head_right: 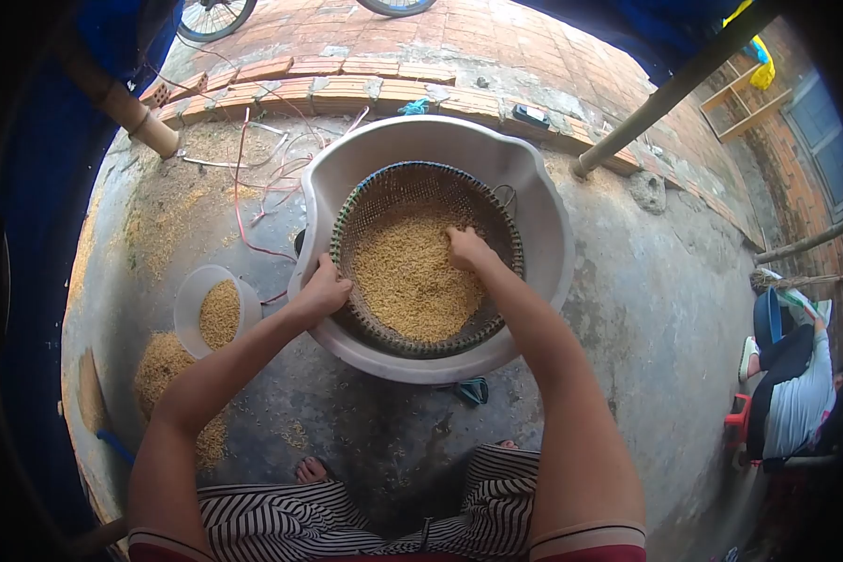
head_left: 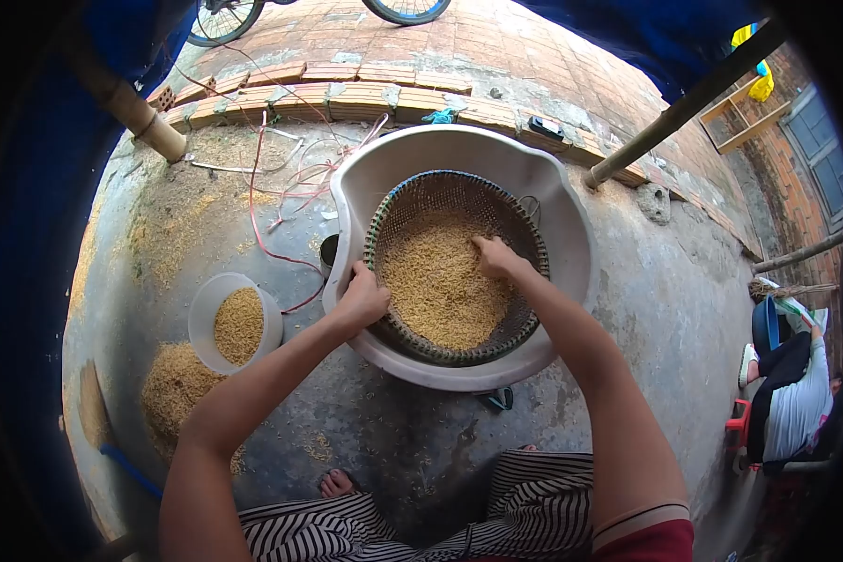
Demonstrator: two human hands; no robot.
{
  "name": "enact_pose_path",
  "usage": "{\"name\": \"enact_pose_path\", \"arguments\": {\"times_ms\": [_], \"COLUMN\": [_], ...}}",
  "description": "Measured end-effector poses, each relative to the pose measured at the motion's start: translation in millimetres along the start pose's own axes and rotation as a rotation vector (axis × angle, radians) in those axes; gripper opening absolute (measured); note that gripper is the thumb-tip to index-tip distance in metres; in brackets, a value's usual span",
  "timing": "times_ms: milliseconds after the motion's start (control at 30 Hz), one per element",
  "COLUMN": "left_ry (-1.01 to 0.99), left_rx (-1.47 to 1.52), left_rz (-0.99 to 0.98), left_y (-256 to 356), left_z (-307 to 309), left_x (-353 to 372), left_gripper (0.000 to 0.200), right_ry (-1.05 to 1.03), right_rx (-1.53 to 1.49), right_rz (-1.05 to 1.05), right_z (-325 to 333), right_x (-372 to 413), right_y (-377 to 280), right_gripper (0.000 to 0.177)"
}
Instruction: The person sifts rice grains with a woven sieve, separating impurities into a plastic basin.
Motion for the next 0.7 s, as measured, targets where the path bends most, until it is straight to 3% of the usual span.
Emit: {"name": "enact_pose_path", "arguments": {"times_ms": [100, 167, 233, 300, 333, 400, 467, 533, 600, 633, 700], "left_ry": [-0.013, -0.03, -0.023, -0.011, -0.003, 0.015, 0.021, 0.01, -0.008, 0.002, 0.006], "left_rx": [0.054, 0.028, 0.047, 0.063, 0.003, -0.057, -0.087, -0.05, -0.009, 0.013, 0.026], "left_rz": [0.014, 0.037, 0.012, -0.01, 0.007, 0.027, 0.022, 0.021, 0.018, 0.013, 0.003], "left_y": [0.7, 1.3, -3.4, 3.5, 8.9, 12.9, 11.7, 11.1, 9.1, 7.7, 12.4], "left_z": [-4.8, -6.2, -9.3, -8.7, -6.8, -2.4, -2.7, -2.6, -6.4, -6.3, -8.3], "left_x": [-3.1, -1.9, -6.0, -3.1, 1.8, 4.8, 3.0, 2.7, 1.3, -0.1, 0.1], "left_gripper": [0.041, 0.039, 0.039, 0.039, 0.039, 0.04, 0.039, 0.038, 0.037, 0.037, 0.037], "right_ry": [-0.082, -0.513, -0.208, 0.065, 0.067, -0.293, -0.206, -0.339, -0.168, -0.168, 0.038], "right_rx": [0.167, 0.235, 0.22, 0.018, 0.015, -0.314, -0.075, -0.018, 0.051, 0.051, 0.217], "right_rz": [-0.038, 0.087, 0.274, 0.69, 0.693, 0.545, 0.568, 0.219, 0.022, 0.017, -0.032], "right_z": [-20.9, -44.1, -44.4, -32.7, -30.6, -45.1, -69.2, -57.1, -25.1, -26.4, -14.8], "right_x": [35.4, 80.0, 85.7, 103.0, 104.3, 102.6, 68.6, 59.1, 48.3, 50.7, 57.7], "right_y": [-15.2, -66.2, -111.4, -159.3, -160.5, -150.8, -107.9, -59.7, -25.5, -22.4, -20.1], "right_gripper": [0.044, 0.041, 0.041, 0.041, 0.041, 0.041, 0.04, 0.037, 0.041, 0.041, 0.047]}}
Point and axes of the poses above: each hand's wrist, its own x-axis away from the middle knuckle, its own z-axis out of the back of the hand, y = z × x, the point moved 10 cm from there along -x, towards the middle knuckle, and after that the axes turned 6 degrees about x, right-handed, at the moved point
